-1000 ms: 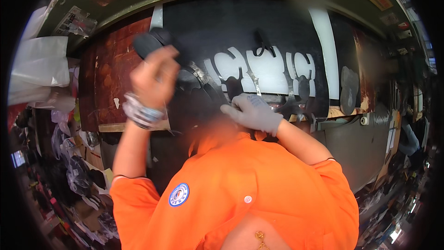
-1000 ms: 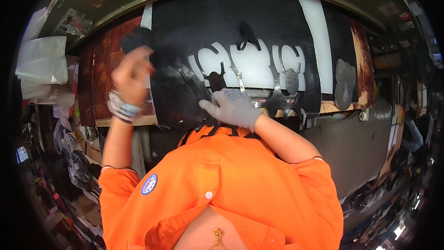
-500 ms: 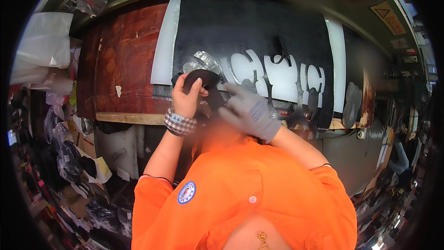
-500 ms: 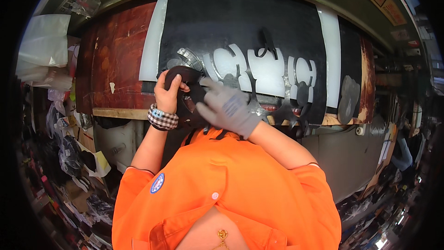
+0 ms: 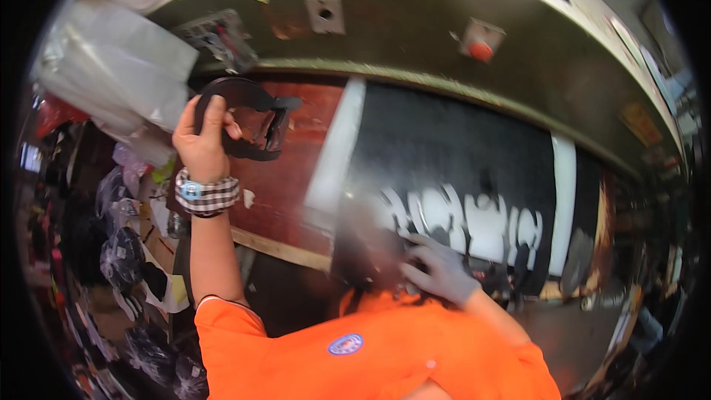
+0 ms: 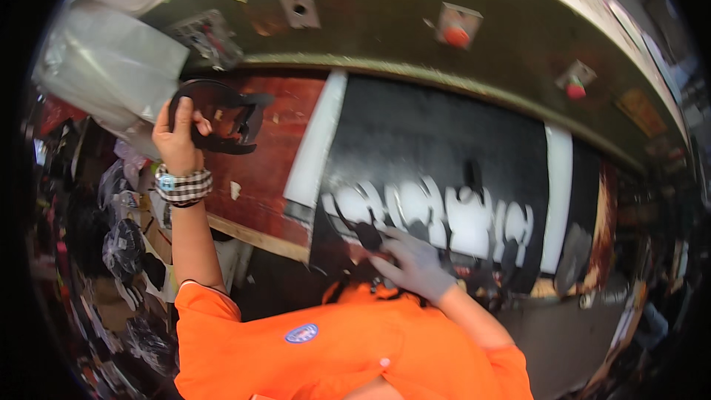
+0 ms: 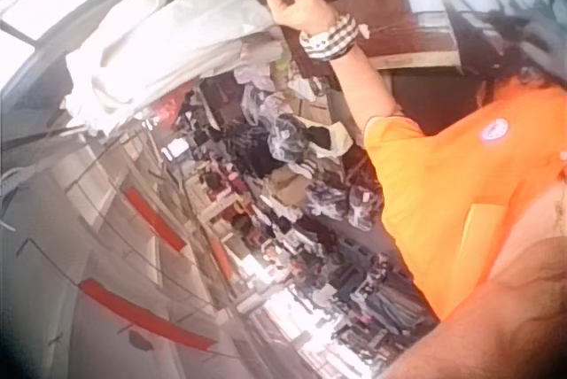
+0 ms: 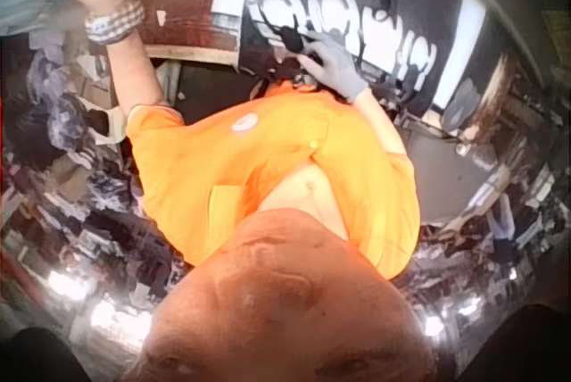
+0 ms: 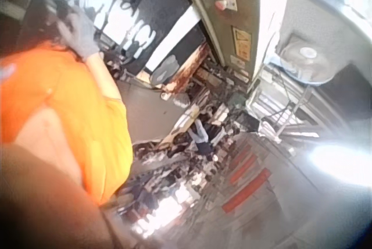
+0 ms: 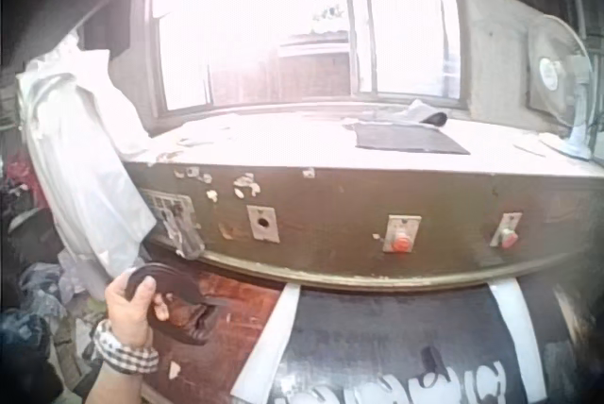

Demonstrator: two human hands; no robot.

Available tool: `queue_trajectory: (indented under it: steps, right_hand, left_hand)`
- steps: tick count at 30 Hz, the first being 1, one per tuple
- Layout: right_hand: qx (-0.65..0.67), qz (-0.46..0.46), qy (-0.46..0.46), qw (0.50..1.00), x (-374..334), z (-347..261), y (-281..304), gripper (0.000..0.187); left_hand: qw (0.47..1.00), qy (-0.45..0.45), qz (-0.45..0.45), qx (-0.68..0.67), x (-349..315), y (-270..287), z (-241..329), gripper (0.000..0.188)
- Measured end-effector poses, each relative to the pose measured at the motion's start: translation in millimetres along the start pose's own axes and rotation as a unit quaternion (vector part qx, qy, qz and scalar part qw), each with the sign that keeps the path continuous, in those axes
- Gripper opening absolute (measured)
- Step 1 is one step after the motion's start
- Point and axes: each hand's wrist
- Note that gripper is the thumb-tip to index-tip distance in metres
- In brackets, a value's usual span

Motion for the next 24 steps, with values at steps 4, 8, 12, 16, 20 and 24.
queue_trajectory:
  steps: [4,8,12,16,20,24]
  right_hand:
    - [0.044,0.125,-0.187,0.973,-26.8,15.9,46.1,0.010]
    - [-0.048,0.198,-0.279,0.938,-70.2,46.9,86.9,0.008]
    - [-0.107,0.251,-0.314,0.909,-119.8,75.2,113.1,0.011]
    - [-0.211,0.273,-0.405,0.847,-185.3,112.7,152.7,0.018]
    - [-0.467,0.250,-0.429,0.732,-249.6,145.5,182.2,0.033]
    - [-0.450,0.233,-0.526,0.683,-282.6,173.9,194.4,0.054]
  left_hand:
    - [0.891,-0.272,-0.006,0.364,11.4,38.9,-42.1,0.029]
    - [0.782,-0.226,-0.268,0.515,-48.7,64.1,-141.5,0.051]
    - [0.741,-0.181,-0.364,0.535,-88.5,80.5,-187.2,0.058]
    - [0.744,-0.114,-0.351,0.557,-85.1,65.1,-150.2,0.053]
    - [0.790,-0.142,-0.303,0.514,-99.4,-9.2,-117.3,0.051]
    - [0.807,-0.147,-0.380,0.426,-149.4,-138.8,-142.8,0.047]
Point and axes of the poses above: each hand's wrist, its own x-axis towards the middle knuckle, its own y-axis out of the back of the hand, z = x × y, and after that the axes turned 2 degrees about y, right-handed
